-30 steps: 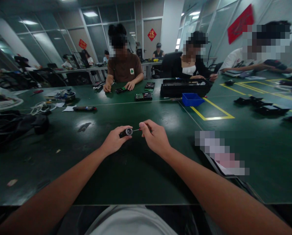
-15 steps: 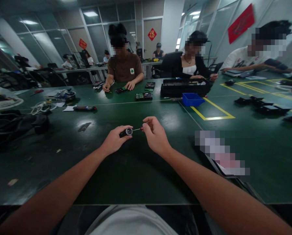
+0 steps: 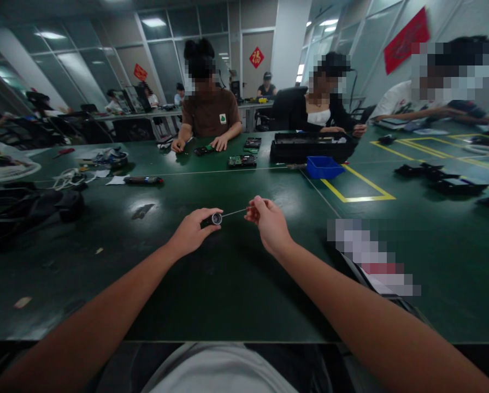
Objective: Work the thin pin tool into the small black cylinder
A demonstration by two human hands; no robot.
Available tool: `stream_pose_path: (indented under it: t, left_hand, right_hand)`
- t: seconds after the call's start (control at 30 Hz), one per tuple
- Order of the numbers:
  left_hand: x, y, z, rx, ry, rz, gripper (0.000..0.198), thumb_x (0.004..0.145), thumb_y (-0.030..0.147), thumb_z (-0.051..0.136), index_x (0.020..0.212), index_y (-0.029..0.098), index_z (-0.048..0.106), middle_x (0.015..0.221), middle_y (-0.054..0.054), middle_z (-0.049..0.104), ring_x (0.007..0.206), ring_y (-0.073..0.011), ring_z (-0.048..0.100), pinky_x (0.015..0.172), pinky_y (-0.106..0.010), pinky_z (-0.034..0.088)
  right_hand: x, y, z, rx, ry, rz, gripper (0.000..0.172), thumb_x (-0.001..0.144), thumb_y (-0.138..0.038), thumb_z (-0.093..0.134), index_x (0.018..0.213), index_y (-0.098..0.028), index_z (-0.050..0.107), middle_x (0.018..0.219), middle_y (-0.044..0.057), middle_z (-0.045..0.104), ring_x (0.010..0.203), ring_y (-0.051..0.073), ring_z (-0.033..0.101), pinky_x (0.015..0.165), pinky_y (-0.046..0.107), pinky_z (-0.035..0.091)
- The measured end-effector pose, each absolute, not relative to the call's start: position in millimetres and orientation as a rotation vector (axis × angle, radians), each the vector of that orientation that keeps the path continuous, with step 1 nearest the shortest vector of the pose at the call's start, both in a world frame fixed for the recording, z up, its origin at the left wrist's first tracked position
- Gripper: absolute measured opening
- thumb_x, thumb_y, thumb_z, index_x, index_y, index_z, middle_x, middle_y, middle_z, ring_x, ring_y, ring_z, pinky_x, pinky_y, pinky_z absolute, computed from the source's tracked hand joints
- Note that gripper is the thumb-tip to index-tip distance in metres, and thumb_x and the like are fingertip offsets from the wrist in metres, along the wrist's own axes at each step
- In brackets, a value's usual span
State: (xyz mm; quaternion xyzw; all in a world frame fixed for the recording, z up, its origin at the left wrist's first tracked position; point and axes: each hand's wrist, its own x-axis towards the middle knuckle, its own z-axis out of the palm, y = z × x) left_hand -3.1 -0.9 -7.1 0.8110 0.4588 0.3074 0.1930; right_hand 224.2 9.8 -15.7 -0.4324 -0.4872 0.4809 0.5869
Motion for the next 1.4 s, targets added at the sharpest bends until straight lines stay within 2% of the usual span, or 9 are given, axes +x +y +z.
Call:
stream_pose_path:
  t: [0.2,0.4,0.63,0.8,0.87,1.03,1.13,1.3,1.4]
  left_hand:
    - [-2.5,-2.6,-8.4,2.293,1.295,0.861,0.04,0.09,0.03,0.067,0.13,0.028,0.062,0.12,-0.005,0.068,0.109,-0.0241,0.058,0.103,-0.043,0.04]
    - [-0.7,-4.7,-5.5,2.25,1.328,0.833,0.04,0.09,0.03,0.067,0.13,0.029,0.063,0.123,-0.005,0.068,0.11,-0.0259,0.058,0.109,-0.049,0.035]
    - [1.0,-5.0,-6.1,2.281,1.346,0.813,0.041,0.09,0.032,0.068,0.131,0.029,0.062,0.121,-0.004,0.069,0.109,-0.0251,0.059,0.107,-0.048,0.038]
    - [3.3,-6.7,-3.5,2.247,1.445,0.819,0.041,0.088,0.031,0.072,0.127,0.025,0.065,0.118,-0.006,0.07,0.108,-0.0254,0.06,0.105,-0.045,0.041]
    - [2.9,-6.2,-3.5,2.256,1.432,0.826,0.038,0.087,0.031,0.072,0.125,0.025,0.066,0.117,-0.005,0.07,0.107,-0.0249,0.061,0.102,-0.044,0.042]
    - [-1.0,-3.3,-5.5,2.265,1.419,0.839,0.037,0.088,0.029,0.071,0.125,0.027,0.066,0.114,-0.003,0.071,0.104,-0.0232,0.061,0.099,-0.042,0.044]
    - [-2.7,-2.4,-5.7,2.269,1.432,0.844,0.036,0.088,0.029,0.071,0.124,0.026,0.066,0.113,-0.003,0.071,0.104,-0.0235,0.061,0.098,-0.042,0.044]
    - [-2.4,-2.8,-5.7,2.301,1.422,0.797,0.037,0.088,0.029,0.072,0.124,0.026,0.066,0.118,-0.004,0.07,0.108,-0.0248,0.06,0.106,-0.048,0.039]
    - [-2.3,-2.7,-6.4,2.311,1.421,0.783,0.037,0.088,0.029,0.071,0.124,0.026,0.066,0.116,-0.004,0.071,0.107,-0.0248,0.06,0.109,-0.049,0.037]
  right_hand:
    - [220.3,0.3,-10.1,-1.031,-1.261,0.974,0.029,0.091,-0.051,0.059,0.089,-0.022,0.063,0.082,0.003,0.067,0.074,0.018,0.065,0.074,0.036,0.055]
    - [220.4,-4.6,-5.8,-1.053,-1.366,0.881,0.027,0.093,-0.046,0.057,0.093,-0.021,0.066,0.083,0.004,0.069,0.076,0.019,0.066,0.074,0.037,0.053]
    - [218.7,-7.2,-0.9,-1.118,-1.358,0.845,0.031,0.094,-0.048,0.056,0.09,-0.019,0.066,0.078,0.004,0.07,0.071,0.018,0.065,0.07,0.035,0.052]
    - [218.8,-15.3,11.5,-1.231,-1.499,0.721,0.037,0.09,-0.053,0.061,0.078,-0.019,0.068,0.062,0.002,0.066,0.057,0.015,0.06,0.057,0.03,0.045]
    - [219.0,-17.7,13.4,-1.238,-1.544,0.685,0.034,0.09,-0.052,0.062,0.079,-0.019,0.068,0.062,0.001,0.067,0.056,0.016,0.061,0.056,0.03,0.045]
    - [220.4,-18.4,7.6,-1.107,-1.644,0.705,0.02,0.094,-0.036,0.056,0.101,-0.021,0.066,0.087,0.005,0.074,0.082,0.021,0.071,0.072,0.035,0.053]
    - [221.5,-18.4,4.9,-1.094,-1.709,0.699,0.017,0.094,-0.032,0.055,0.103,-0.022,0.066,0.093,0.005,0.074,0.086,0.022,0.071,0.075,0.036,0.053]
    - [220.0,-20.9,8.4,-1.147,-1.742,0.664,0.033,0.1,-0.045,0.046,0.09,-0.022,0.067,0.072,0.002,0.07,0.069,0.019,0.067,0.066,0.033,0.049]
    - [219.0,-21.9,9.8,-1.169,-1.764,0.638,0.026,0.1,-0.038,0.045,0.098,-0.022,0.066,0.071,0.001,0.067,0.068,0.018,0.065,0.064,0.032,0.047]
